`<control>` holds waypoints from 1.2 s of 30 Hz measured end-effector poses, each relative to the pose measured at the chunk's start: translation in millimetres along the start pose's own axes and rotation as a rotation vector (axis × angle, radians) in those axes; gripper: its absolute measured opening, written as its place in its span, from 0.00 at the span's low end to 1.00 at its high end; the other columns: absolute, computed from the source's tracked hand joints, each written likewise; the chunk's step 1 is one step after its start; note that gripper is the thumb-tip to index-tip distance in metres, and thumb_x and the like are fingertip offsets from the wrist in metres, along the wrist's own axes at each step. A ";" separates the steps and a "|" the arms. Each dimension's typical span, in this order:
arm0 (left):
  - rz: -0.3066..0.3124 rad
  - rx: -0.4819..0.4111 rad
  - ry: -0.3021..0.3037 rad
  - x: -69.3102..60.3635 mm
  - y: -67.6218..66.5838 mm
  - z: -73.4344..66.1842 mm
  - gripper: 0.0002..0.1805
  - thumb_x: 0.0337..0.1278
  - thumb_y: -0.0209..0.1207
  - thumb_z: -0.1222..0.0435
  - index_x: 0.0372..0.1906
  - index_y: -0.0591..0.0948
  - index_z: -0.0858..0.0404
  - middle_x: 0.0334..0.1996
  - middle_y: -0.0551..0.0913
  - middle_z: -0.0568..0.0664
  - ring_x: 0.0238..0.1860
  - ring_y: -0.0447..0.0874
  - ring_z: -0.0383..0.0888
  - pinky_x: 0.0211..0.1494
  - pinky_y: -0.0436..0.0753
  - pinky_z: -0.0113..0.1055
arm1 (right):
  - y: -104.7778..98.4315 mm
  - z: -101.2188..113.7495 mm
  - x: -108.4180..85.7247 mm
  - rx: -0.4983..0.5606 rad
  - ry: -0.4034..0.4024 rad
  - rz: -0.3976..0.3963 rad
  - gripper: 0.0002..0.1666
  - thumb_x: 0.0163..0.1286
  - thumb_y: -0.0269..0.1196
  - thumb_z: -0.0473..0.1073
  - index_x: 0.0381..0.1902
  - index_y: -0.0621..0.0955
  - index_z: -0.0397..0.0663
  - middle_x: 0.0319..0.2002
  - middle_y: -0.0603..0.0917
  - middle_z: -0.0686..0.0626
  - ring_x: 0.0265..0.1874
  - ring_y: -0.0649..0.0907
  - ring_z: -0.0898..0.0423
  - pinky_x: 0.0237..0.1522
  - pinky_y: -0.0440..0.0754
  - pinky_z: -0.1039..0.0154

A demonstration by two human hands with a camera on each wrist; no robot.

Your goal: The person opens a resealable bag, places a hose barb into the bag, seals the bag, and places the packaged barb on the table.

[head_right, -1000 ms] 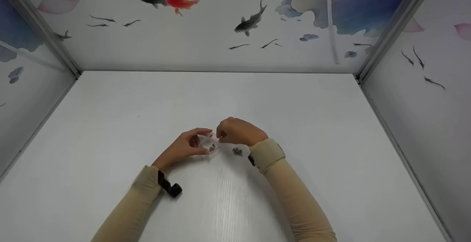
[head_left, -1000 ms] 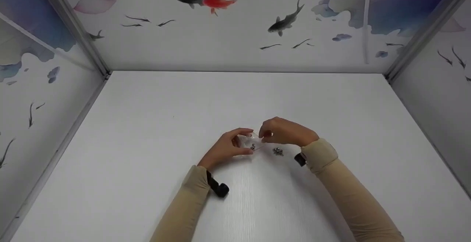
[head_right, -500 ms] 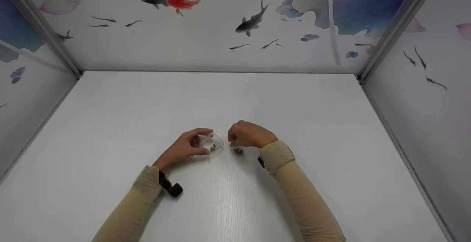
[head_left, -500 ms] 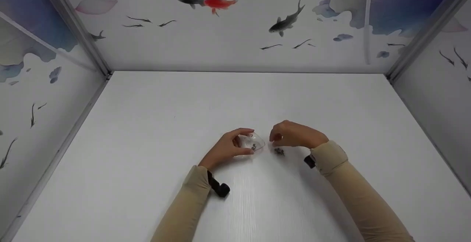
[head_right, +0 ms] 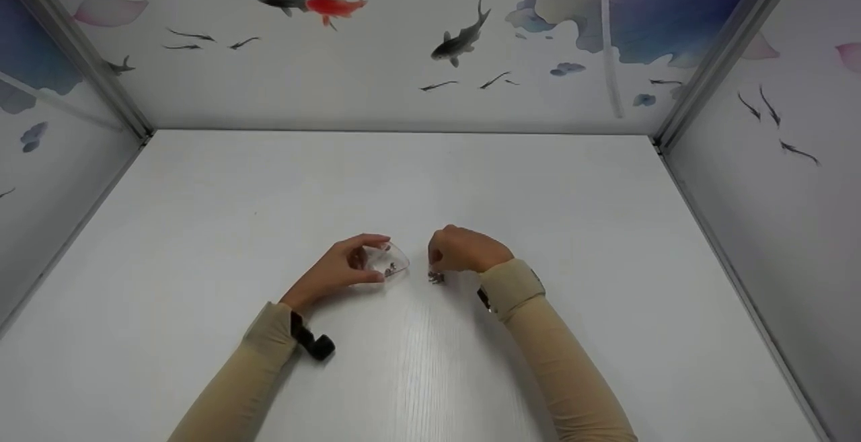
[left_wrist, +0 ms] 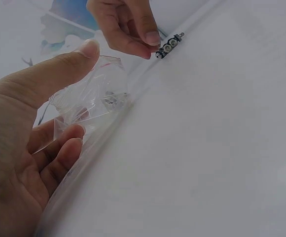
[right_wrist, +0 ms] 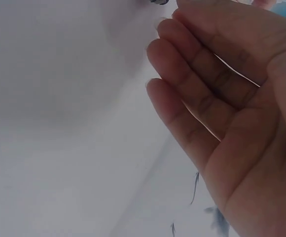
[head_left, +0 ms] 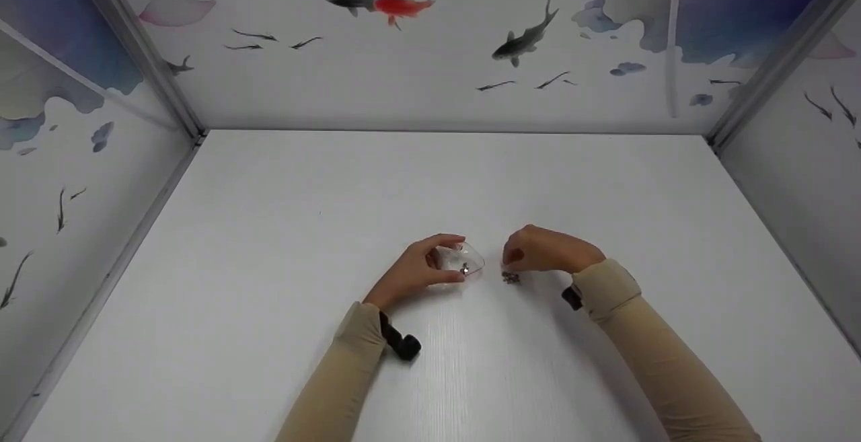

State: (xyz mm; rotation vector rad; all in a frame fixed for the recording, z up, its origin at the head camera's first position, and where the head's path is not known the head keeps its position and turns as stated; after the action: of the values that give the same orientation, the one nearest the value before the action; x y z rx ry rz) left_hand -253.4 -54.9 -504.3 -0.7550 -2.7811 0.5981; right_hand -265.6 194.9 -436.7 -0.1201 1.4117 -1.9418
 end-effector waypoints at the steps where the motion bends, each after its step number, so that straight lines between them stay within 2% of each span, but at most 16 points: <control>1: -0.001 0.000 0.002 0.1 0.0 0.1 0.36 0.46 0.72 0.52 0.64 0.74 0.50 0.55 0.78 0.42 0.36 0.71 0.41 0.42 0.72 0.32 | 0.5 -0.7 0.4 -0.003 0.005 0.001 0.06 0.65 0.65 0.40 0.38 0.87 0.50 0.37 0.86 0.54 0.34 0.80 0.60 0.43 0.81 0.59; 7: -0.004 -0.005 0.007 -0.3 -0.2 -0.8 0.35 0.47 0.72 0.53 0.63 0.75 0.50 0.55 0.79 0.44 0.35 0.71 0.42 0.41 0.71 0.32 | 1.4 -2.9 0.1 -0.020 0.002 0.006 0.06 0.65 0.65 0.40 0.39 0.87 0.50 0.37 0.86 0.54 0.34 0.80 0.61 0.43 0.81 0.60; 20: -0.003 -0.001 -0.016 -2.2 0.2 -2.0 0.36 0.46 0.72 0.51 0.64 0.74 0.49 0.55 0.78 0.40 0.35 0.71 0.41 0.40 0.72 0.32 | 1.7 -2.4 -0.1 0.002 -0.009 0.001 0.05 0.64 0.65 0.40 0.37 0.87 0.49 0.35 0.85 0.54 0.31 0.78 0.60 0.39 0.79 0.63; 30: -0.001 -0.020 -0.010 -1.2 -0.1 -0.1 0.35 0.46 0.72 0.53 0.64 0.75 0.48 0.56 0.78 0.42 0.36 0.70 0.43 0.42 0.71 0.33 | 4.6 -2.9 1.7 -0.001 0.007 -0.011 0.05 0.64 0.66 0.40 0.37 0.87 0.50 0.35 0.85 0.54 0.33 0.78 0.59 0.41 0.80 0.61; 36: -0.001 0.001 -0.006 0.1 0.3 0.3 0.36 0.45 0.72 0.51 0.64 0.75 0.49 0.55 0.78 0.40 0.36 0.71 0.41 0.42 0.72 0.32 | 5.5 -2.7 3.4 -0.006 0.013 -0.018 0.04 0.64 0.66 0.40 0.37 0.87 0.49 0.34 0.85 0.54 0.32 0.78 0.59 0.41 0.80 0.62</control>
State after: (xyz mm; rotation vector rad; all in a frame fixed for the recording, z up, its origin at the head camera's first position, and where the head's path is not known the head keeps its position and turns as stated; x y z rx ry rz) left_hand -253.4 -54.7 -504.7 -0.7521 -2.7861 0.6028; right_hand -266.6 194.2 -443.6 -0.1236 1.4290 -1.9560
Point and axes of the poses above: each hand's wrist, its own x-axis towards the middle knuckle, its own y-axis out of the palm, z = x × y, the point moved 1 cm from there along x, towards the middle knuckle
